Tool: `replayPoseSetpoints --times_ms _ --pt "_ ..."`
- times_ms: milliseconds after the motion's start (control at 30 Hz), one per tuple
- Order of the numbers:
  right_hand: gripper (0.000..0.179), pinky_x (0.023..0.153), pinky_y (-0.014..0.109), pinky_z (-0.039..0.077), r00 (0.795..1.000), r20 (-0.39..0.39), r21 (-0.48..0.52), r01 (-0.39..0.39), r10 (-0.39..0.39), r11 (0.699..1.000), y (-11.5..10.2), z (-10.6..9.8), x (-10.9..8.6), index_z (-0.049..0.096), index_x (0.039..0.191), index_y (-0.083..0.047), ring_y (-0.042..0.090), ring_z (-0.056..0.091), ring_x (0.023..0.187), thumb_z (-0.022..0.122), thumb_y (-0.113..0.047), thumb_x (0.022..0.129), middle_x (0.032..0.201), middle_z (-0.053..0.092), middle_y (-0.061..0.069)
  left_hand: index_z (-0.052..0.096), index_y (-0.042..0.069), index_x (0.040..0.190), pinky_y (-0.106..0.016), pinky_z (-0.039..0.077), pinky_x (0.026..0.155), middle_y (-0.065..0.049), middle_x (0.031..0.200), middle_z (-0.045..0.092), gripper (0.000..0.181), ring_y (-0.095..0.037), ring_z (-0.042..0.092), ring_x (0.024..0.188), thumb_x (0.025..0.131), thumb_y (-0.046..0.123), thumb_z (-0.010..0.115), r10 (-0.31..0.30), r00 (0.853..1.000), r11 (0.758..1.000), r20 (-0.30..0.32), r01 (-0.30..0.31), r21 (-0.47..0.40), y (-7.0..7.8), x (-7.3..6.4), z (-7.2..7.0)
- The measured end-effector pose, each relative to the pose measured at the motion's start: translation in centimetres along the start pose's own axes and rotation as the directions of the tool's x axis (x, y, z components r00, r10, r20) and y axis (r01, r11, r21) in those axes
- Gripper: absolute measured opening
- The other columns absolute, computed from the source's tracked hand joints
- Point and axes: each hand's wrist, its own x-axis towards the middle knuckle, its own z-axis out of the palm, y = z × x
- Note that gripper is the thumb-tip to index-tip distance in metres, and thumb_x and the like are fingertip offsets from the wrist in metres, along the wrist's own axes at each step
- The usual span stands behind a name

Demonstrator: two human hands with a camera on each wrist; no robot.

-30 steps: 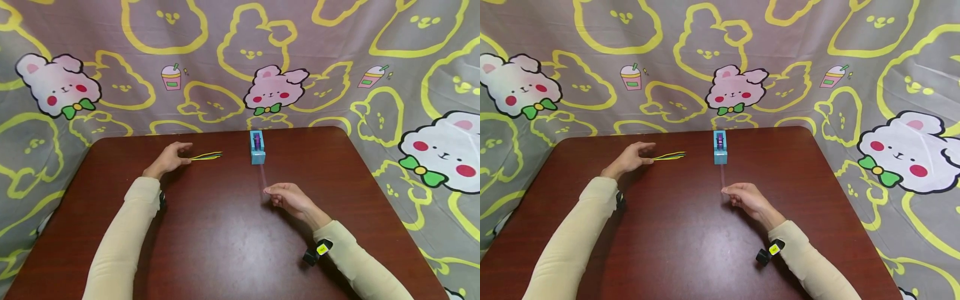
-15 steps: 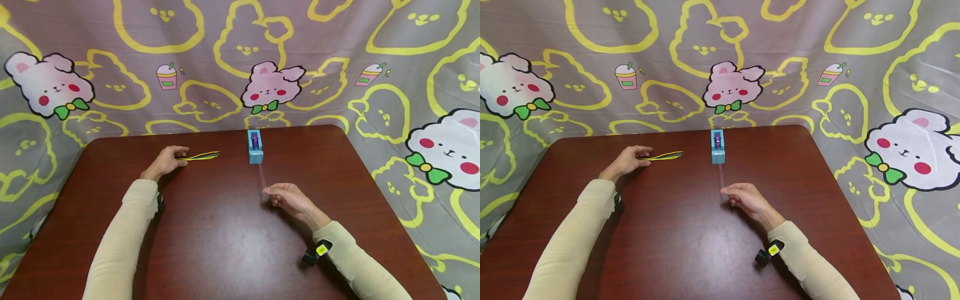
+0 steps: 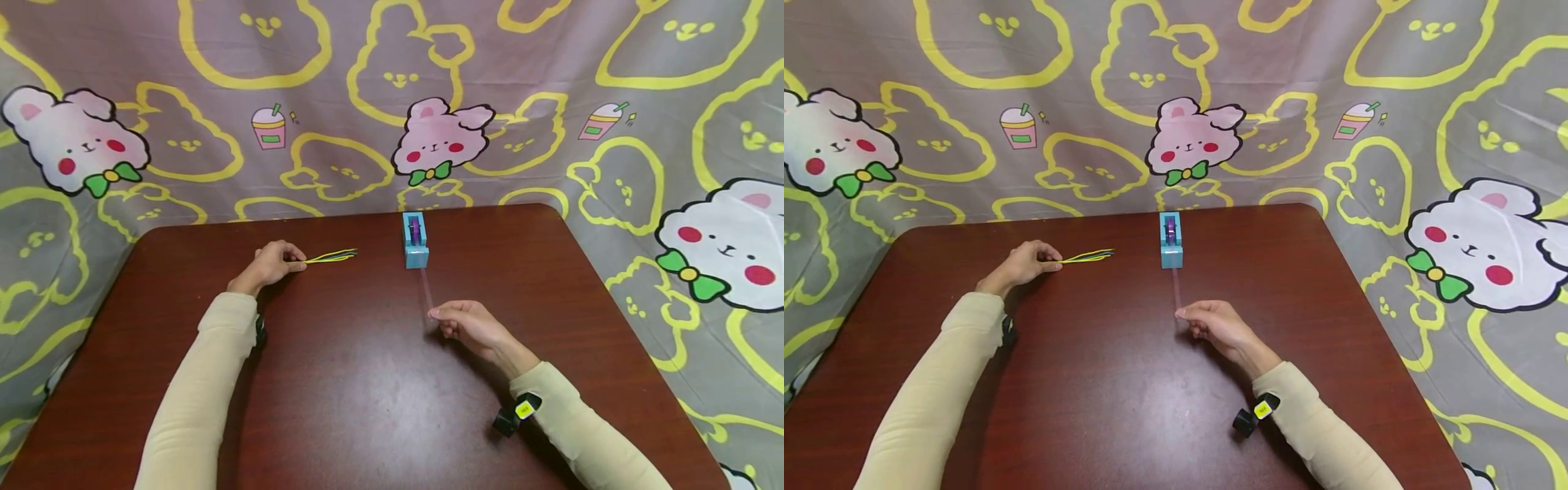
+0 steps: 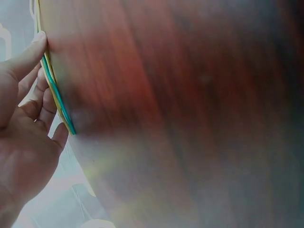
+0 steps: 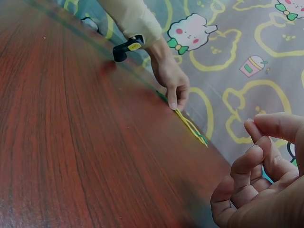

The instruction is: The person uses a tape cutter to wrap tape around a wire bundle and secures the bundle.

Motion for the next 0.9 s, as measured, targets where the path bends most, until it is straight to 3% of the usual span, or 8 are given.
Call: replayPoseSetpoints --times_ms 400,633,900 --pt "0.015 0.068 0.027 0.045 1.000 -0.003 0.001 0.002 -0.002 1.000 0.3 -0.2 0.1 0.074 0.098 0.004 0.012 0.050 0.066 0.067 -0.009 0.096 0.072 0.055 0.000 0.071 0.001 0.103 -0.057 0.025 0.091 -0.017 0.109 0.058 0.018 -0.040 0.044 0.112 0.102 0.016 0.062 0.053 0.995 0.984 0.089 -0.067 0.166 0.3 0.0 0.1" --pt "0.013 0.067 0.028 0.046 1.000 -0.010 0.024 0.001 -0.001 1.000 0.3 0.0 0.2 0.074 0.097 0.003 0.012 0.050 0.065 0.068 -0.008 0.095 0.068 0.055 0.000 0.065 0.001 0.103 -0.056 0.030 0.093 -0.018 0.114 0.055 0.019 -0.040 0.041 0.112 0.106 0.015 0.053 0.092 0.985 0.952 0.143 -0.129 0.276 0.7 -0.3 0.1" --pt "0.012 0.067 0.027 0.047 1.000 -0.008 0.030 0.003 -0.003 1.000 0.1 0.2 0.1 0.075 0.095 0.001 0.012 0.050 0.064 0.068 -0.008 0.095 0.066 0.055 -0.001 0.061 -0.001 0.106 -0.054 0.032 0.093 -0.020 0.115 0.053 0.020 -0.040 0.042 0.110 0.107 0.015 0.048 0.102 0.980 0.938 0.173 -0.153 0.311 1.2 -0.6 0.1"
